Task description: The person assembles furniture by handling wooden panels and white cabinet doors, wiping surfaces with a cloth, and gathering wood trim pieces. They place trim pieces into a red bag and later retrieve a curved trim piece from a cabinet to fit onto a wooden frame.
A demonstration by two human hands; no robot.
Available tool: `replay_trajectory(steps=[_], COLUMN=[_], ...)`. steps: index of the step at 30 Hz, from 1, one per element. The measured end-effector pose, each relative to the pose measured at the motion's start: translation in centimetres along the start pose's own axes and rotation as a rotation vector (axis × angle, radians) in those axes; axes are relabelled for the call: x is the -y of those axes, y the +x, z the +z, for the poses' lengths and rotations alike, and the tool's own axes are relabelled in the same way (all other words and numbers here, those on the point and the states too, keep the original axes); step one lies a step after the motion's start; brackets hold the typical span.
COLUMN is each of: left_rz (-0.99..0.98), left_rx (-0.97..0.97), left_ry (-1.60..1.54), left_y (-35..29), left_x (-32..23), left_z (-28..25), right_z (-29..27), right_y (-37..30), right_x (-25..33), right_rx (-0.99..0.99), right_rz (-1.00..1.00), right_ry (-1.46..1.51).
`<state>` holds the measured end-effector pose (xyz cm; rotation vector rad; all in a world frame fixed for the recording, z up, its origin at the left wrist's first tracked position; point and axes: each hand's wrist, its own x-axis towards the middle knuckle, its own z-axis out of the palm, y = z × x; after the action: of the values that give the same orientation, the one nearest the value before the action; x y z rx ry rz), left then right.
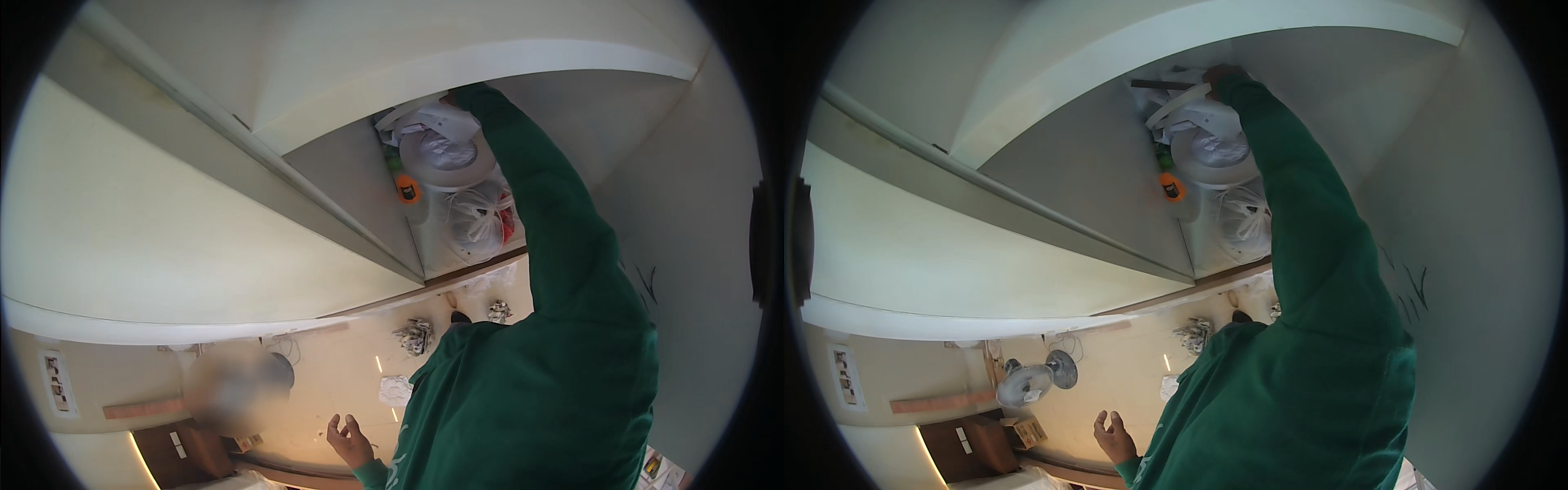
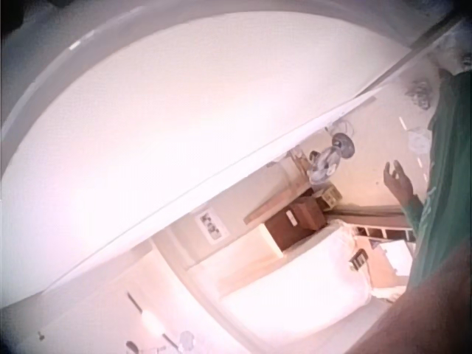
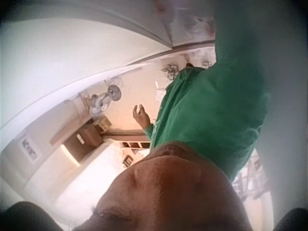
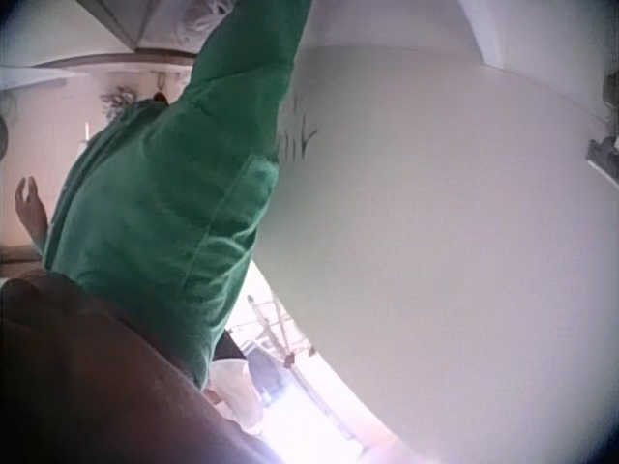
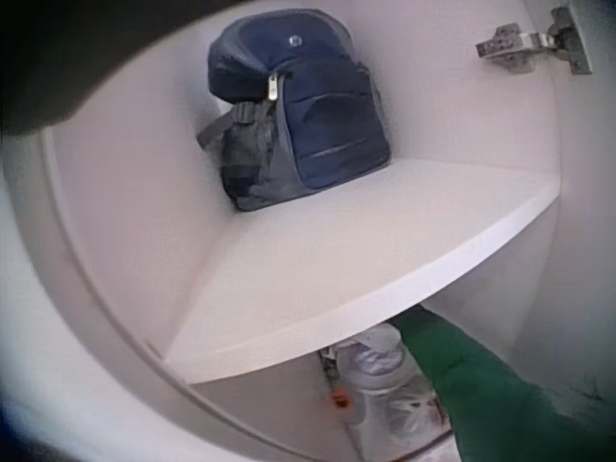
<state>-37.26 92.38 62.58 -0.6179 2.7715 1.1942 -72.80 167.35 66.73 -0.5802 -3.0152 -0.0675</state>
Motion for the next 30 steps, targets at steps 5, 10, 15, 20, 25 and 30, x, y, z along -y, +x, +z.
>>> replay_trajectory(steps=[5, 10, 15, 20, 25, 30], left_rz=[-0.07, -0.059, 0.008, 0.048, 0.036, 0.011], left_rx=[0.004, -0.057, 0.042, -0.017, -0.056, -0.003], left_ry=[0.008, 0.052, 0.232, 0.171, 0.259, 0.311], left_y=[-0.4, -1.1, -1.0, -0.2, -0.7, -0.2], left_x=[2.3, 5.1, 4.1, 1.6, 3.3, 6.5], left_z=[0.5, 1.5, 1.1, 0.3, 0.7, 3.2], right_z=[-1.0, 2.2, 8.0, 12.8, 13.6, 10.9], right_y=[-1.8, -4.8, -4.6, -5.7, -4.7, -3.0], right_x=[2.2, 4.1, 4.5, 8.2, 13.9, 17.9], right_rx=[0.506, 0.532, 0.035, 0.009, -0.006, -0.037], right_rz=[-0.22, -0.01, 0.291, 0.52, 0.606, 0.575], right_ry=[0.163, 0.392, 0.358, 0.392, 0.392, 0.374])
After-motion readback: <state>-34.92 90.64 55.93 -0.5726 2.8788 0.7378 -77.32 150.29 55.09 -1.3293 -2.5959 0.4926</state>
